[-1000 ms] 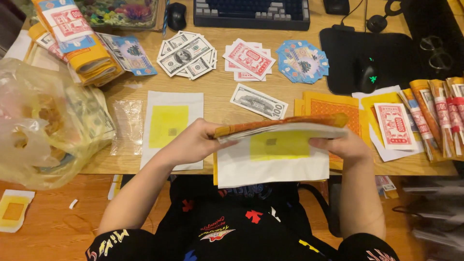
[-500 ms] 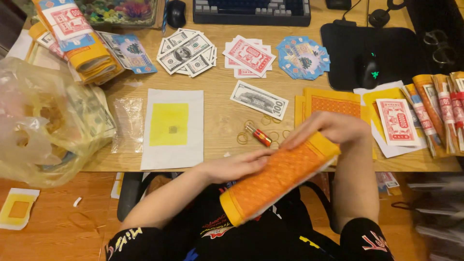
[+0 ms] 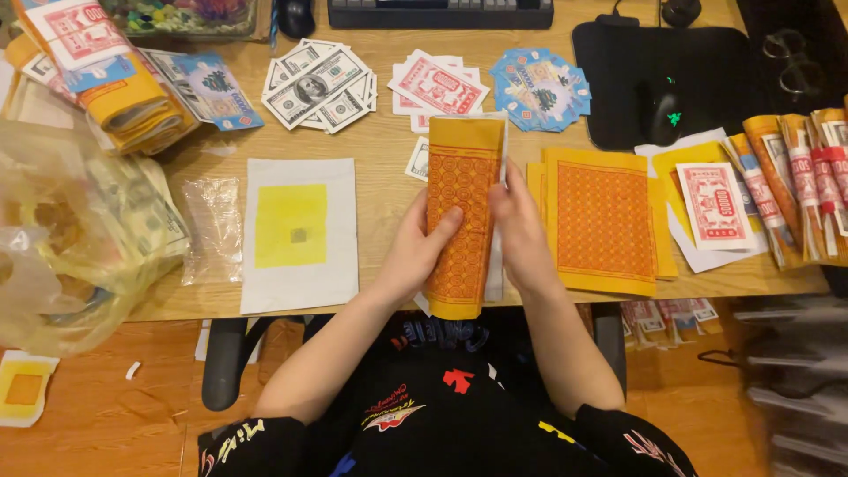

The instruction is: Sorting and bundling various types of ritual paper money on a desk

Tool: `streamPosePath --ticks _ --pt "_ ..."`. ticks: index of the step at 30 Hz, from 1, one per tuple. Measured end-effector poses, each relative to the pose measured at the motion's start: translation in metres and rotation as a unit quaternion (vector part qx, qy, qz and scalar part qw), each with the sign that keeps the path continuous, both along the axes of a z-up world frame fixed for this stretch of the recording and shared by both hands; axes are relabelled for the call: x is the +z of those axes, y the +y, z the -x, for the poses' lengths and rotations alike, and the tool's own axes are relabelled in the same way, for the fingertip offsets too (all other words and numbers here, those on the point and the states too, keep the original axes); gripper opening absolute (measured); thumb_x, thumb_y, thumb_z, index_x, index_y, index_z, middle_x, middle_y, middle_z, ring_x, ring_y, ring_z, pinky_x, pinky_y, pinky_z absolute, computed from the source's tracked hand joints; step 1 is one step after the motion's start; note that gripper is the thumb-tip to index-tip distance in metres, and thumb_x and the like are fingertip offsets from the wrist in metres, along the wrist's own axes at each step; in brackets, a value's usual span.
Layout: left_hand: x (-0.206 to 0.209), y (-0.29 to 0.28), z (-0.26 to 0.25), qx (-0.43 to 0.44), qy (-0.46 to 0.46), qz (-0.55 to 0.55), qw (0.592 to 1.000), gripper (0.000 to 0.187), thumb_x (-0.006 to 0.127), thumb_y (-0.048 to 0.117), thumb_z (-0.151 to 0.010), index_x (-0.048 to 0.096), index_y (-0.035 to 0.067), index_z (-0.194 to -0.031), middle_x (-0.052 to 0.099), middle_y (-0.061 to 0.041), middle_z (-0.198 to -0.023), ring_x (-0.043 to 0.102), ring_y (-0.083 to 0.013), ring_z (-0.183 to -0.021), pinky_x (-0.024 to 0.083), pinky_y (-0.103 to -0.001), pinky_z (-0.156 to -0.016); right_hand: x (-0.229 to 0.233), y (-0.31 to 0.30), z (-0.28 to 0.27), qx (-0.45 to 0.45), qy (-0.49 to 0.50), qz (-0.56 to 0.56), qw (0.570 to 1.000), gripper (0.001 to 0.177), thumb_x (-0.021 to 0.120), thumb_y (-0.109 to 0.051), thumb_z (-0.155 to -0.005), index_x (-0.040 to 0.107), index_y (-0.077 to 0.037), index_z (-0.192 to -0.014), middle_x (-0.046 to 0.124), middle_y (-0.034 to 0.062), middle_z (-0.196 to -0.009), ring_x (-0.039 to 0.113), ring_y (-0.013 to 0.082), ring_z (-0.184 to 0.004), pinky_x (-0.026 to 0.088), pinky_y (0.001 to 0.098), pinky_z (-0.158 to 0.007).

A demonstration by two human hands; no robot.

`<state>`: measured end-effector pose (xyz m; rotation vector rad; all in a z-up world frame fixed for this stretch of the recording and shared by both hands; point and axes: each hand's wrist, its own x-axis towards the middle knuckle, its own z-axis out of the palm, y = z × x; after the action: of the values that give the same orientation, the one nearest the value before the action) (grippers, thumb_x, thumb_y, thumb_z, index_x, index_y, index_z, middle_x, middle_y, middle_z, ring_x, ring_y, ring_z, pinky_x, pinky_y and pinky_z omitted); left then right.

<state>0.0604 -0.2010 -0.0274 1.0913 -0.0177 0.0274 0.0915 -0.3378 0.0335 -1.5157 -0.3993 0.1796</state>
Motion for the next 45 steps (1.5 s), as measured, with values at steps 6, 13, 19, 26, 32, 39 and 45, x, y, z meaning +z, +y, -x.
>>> streamPosePath --ticks 6,13,19,26,32,39,45 --pt "0.006 -0.003 0.008 0.058 -0.024 -0.111 0.992 0.041 0.071 0.025 -0.091 0.06 0.007 -0.126 0.069 -0.012 -0.114 0.063 -0.0169 -0.107 0.056 -0.037 -0.088 -0.02 0.013 -0.011 -0.058 -0.039 -0.009 0.998 0.051 0.063 -0.012 -0.096 0.042 -0.006 -0.142 0.065 0.015 -0.12 0.062 0.021 -0.111 0.053 0.0394 -0.096" --pt "-0.002 -0.014 0.013 -0.011 0.021 -0.088 0.996 0.037 0.079 0.02 -0.083 0.067 0.0 -0.113 0.072 -0.013 -0.099 0.066 -0.0181 -0.092 0.058 -0.036 -0.076 -0.014 -0.005 -0.025 -0.121 -0.058 -0.11 0.985 0.05 0.058 -0.018 -0.102 0.036 -0.008 -0.146 0.055 0.0125 -0.137 0.052 0.0226 -0.127 0.045 0.0446 -0.109" --pt "0.015 0.011 0.005 0.039 0.001 -0.123 0.992 0.04 0.077 0.027 -0.085 0.066 0.002 -0.114 0.072 -0.015 -0.096 0.067 -0.0194 -0.091 0.058 -0.039 -0.074 -0.011 -0.01 -0.033 -0.012 -0.078 0.021 0.997 0.044 0.057 -0.013 -0.098 0.047 -0.005 -0.14 0.057 0.0181 -0.131 0.056 0.0271 -0.119 0.049 0.0464 -0.099" --pt "0.006 0.099 -0.001 0.207 0.052 0.033 0.976 0.03 0.07 0.021 -0.091 0.062 0.007 -0.116 0.07 -0.007 -0.093 0.072 -0.0187 -0.082 0.062 -0.035 -0.069 -0.01 -0.057 -0.131 -0.067 -0.188 0.365 0.91 0.018 0.069 -0.017 -0.094 0.073 -0.014 -0.111 0.072 0.0021 -0.09 0.07 0.0199 -0.087 0.053 0.0324 -0.075" --pt "0.042 0.113 0.009 0.25 0.056 0.073 0.964 0.028 0.066 0.017 -0.087 0.061 0.004 -0.111 0.069 -0.006 -0.106 0.065 -0.014 -0.095 0.055 -0.027 -0.083 -0.037 -0.08 -0.214 -0.125 -0.158 0.479 0.855 0.024 0.055 -0.018 -0.091 0.073 -0.002 -0.088 0.072 0.012 -0.087 0.065 0.0268 -0.089 0.045 0.0407 -0.075" --pt "0.033 0.112 0.003 0.227 0.066 0.079 0.968 0.025 0.065 0.015 -0.087 0.061 0.004 -0.109 0.069 -0.007 -0.104 0.066 -0.0147 -0.091 0.056 -0.029 -0.081 -0.062 -0.065 -0.261 -0.097 -0.204 0.554 0.802 0.032 0.067 -0.025 -0.091 0.069 0.001 -0.111 0.054 0.0258 -0.117 0.05 0.0432 -0.111 0.04 0.0494 -0.097" --pt "0.035 0.114 0.001 0.199 0.096 0.064 0.973 0.028 0.064 0.016 -0.087 0.06 0.003 -0.111 0.069 -0.008 -0.105 0.066 -0.0175 -0.093 0.056 -0.031 -0.08 -0.051 -0.05 -0.26 -0.027 -0.078 0.65 0.755 0.058 0.071 -0.022 -0.079 0.046 0.002 -0.126 0.042 0.0269 -0.124 0.038 0.0444 -0.117 0.042 0.0536 -0.091"
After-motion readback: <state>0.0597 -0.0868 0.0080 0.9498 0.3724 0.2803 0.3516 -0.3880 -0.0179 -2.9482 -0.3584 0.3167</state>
